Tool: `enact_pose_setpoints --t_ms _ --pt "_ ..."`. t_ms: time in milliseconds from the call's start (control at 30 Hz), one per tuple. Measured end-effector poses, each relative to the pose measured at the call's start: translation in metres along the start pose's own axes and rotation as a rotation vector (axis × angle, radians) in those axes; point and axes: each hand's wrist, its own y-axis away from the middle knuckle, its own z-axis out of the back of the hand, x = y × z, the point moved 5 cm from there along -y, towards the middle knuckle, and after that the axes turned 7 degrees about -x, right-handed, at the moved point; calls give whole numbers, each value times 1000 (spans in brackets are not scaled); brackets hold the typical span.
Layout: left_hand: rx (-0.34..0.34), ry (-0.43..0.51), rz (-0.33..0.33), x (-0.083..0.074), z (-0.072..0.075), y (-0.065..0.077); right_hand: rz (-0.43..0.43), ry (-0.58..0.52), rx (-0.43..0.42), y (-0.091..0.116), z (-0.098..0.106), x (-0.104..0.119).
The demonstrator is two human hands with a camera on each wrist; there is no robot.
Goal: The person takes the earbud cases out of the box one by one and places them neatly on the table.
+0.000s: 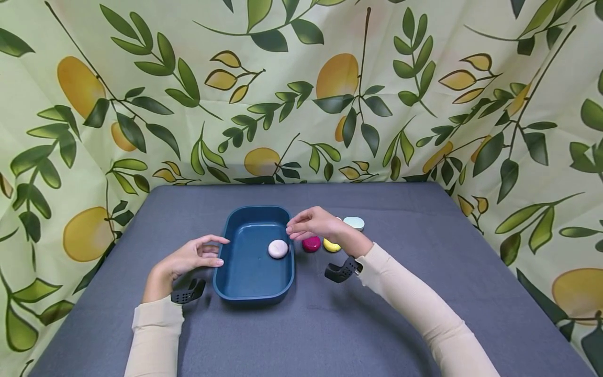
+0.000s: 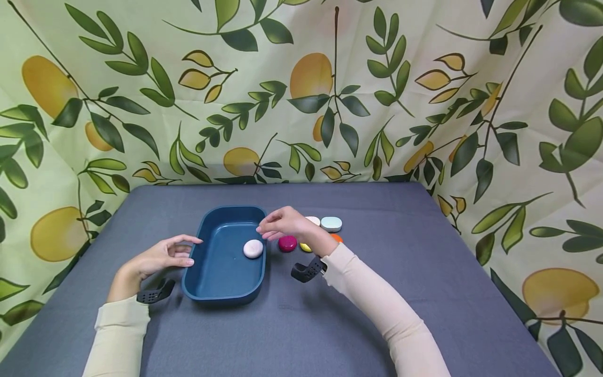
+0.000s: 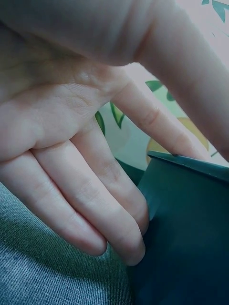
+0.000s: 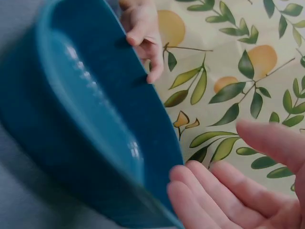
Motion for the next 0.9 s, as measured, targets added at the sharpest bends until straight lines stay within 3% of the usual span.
enact_pose_setpoints --t_ms 233,467,767,900 --pt "-7 -9 0 1 3 2 44 169 161 -32 -29 26" --pt "-13 -18 8 2 1 0 83 394 314 -62 -48 29" --pt "-20 -12 10 3 2 -2 -22 625 370 -83 -54 24" --pt "-17 0 10 4 3 -1 -29 717 389 -85 -60 19"
